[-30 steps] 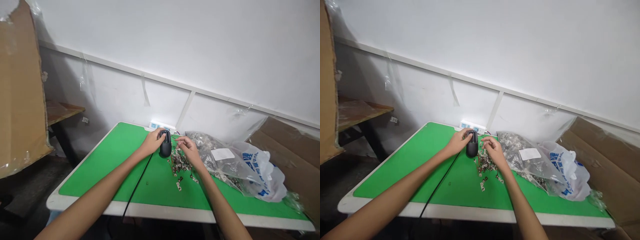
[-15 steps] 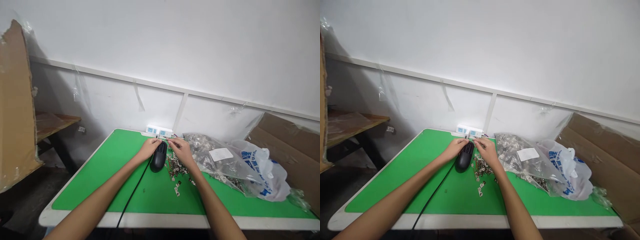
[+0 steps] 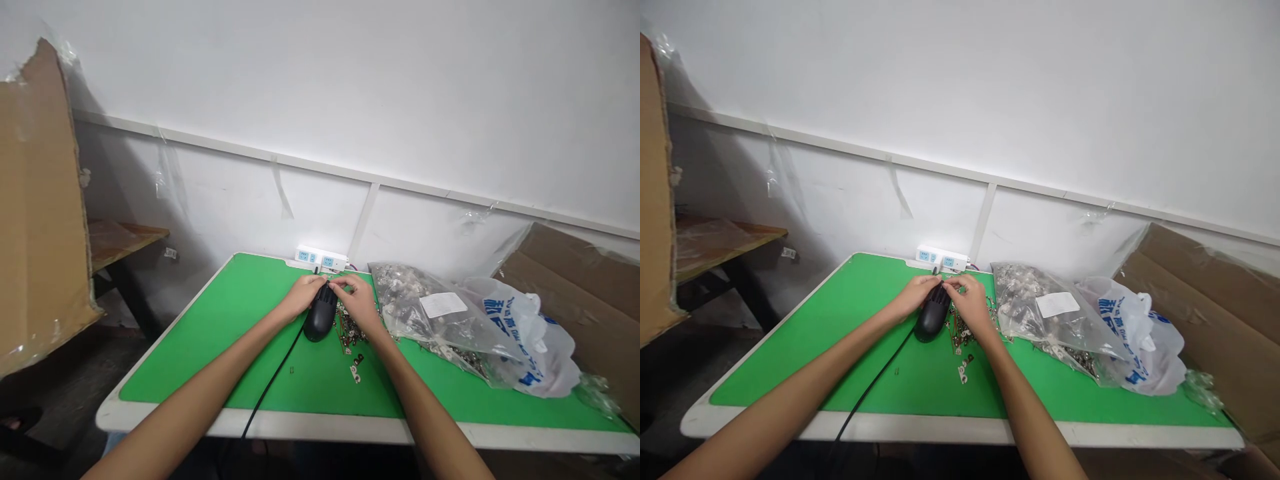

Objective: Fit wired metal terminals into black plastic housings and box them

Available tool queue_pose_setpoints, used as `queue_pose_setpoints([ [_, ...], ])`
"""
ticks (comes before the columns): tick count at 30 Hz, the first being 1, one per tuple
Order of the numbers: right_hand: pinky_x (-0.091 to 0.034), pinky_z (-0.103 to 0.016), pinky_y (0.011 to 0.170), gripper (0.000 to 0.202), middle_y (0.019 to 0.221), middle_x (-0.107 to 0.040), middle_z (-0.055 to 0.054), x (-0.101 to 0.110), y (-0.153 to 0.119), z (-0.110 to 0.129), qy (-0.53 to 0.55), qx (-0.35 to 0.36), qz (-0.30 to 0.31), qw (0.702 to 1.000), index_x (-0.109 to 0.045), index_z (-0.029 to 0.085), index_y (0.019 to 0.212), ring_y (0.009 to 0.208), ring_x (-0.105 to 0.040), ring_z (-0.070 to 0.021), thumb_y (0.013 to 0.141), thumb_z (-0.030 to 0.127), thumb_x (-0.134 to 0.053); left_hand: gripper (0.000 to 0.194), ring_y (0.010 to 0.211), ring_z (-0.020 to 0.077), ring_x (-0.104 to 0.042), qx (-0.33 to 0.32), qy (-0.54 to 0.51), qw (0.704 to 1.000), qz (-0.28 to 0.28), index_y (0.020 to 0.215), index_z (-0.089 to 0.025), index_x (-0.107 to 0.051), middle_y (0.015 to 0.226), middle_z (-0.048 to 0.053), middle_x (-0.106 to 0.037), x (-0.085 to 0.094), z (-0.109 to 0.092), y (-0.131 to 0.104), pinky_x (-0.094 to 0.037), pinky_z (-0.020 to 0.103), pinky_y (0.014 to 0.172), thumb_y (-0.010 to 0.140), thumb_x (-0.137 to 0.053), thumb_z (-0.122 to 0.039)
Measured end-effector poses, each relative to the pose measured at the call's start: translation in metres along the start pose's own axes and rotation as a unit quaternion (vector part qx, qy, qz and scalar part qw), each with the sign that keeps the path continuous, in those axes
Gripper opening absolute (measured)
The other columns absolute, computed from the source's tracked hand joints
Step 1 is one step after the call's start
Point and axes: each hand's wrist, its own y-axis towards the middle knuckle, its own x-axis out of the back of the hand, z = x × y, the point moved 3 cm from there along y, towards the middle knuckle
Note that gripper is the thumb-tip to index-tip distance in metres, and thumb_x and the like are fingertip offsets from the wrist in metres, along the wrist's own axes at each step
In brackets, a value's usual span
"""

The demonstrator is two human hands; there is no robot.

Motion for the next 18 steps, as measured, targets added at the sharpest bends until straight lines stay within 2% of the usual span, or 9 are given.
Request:
queue_pose_setpoints([
  [3, -0.053, -0.034, 0.067, 0.018, 0.086, -0.078, -0.006, -0.002, -0.0023, 0.0008, 0.005, -0.01, -0.016, 1.0, -0.081, 0.024, 0.085, 0.082, -0.071, -0.0242, 0.088, 0.039, -0.071, 0.037, 0.049, 0.0115, -0.041, 0.021, -0.047, 0.999, 0.013, 0.073, -0.017, -0.06, 0.057, -0.004, -0.048, -0.0012, 0.0025, -0.0006, -0.026, 0.025, 0.045, 0.083, -0.07, -0.052],
  [7, -0.051, -0.032, 0.063, 0.02, 0.086, -0.077, -0.006, -0.0036, -0.0047, 0.0009, 0.026, -0.03, -0.036, 0.999, -0.08, 0.024, 0.085, 0.082, -0.07, -0.0237, 0.087, 0.041, -0.071, 0.037, 0.051, 0.0121, -0.048, 0.051, -0.077, 0.995, 0.022, 0.08, -0.017, -0.061, 0.061, -0.003, -0.053, -0.0017, 0.0075, 0.0003, -0.032, 0.024, 0.047, 0.083, -0.071, -0.053],
  [14, -0.05, -0.032, 0.064, 0.02, 0.086, -0.076, -0.006, -0.0043, -0.0058, 0.0006, 0.026, -0.02, -0.036, 0.999, -0.08, 0.024, 0.083, 0.084, -0.068, -0.0233, 0.087, 0.042, -0.072, 0.04, 0.051, 0.0121, -0.05, 0.058, -0.092, 0.994, 0.021, 0.082, -0.017, -0.062, 0.062, -0.003, -0.055, -0.0012, 0.0104, 0.002, -0.032, 0.024, 0.047, 0.082, -0.074, -0.055],
  [18, -0.052, -0.035, 0.07, 0.019, 0.087, -0.076, -0.006, -0.0035, -0.0055, -0.0002, 0.006, 0.002, -0.033, 0.999, -0.081, 0.025, 0.083, 0.084, -0.067, -0.0233, 0.088, 0.042, -0.073, 0.043, 0.05, 0.0109, -0.048, 0.049, -0.091, 0.994, 0.026, 0.082, -0.016, -0.063, 0.061, -0.003, -0.053, -0.0006, 0.0098, 0.0006, -0.03, 0.023, 0.045, 0.08, -0.075, -0.057],
])
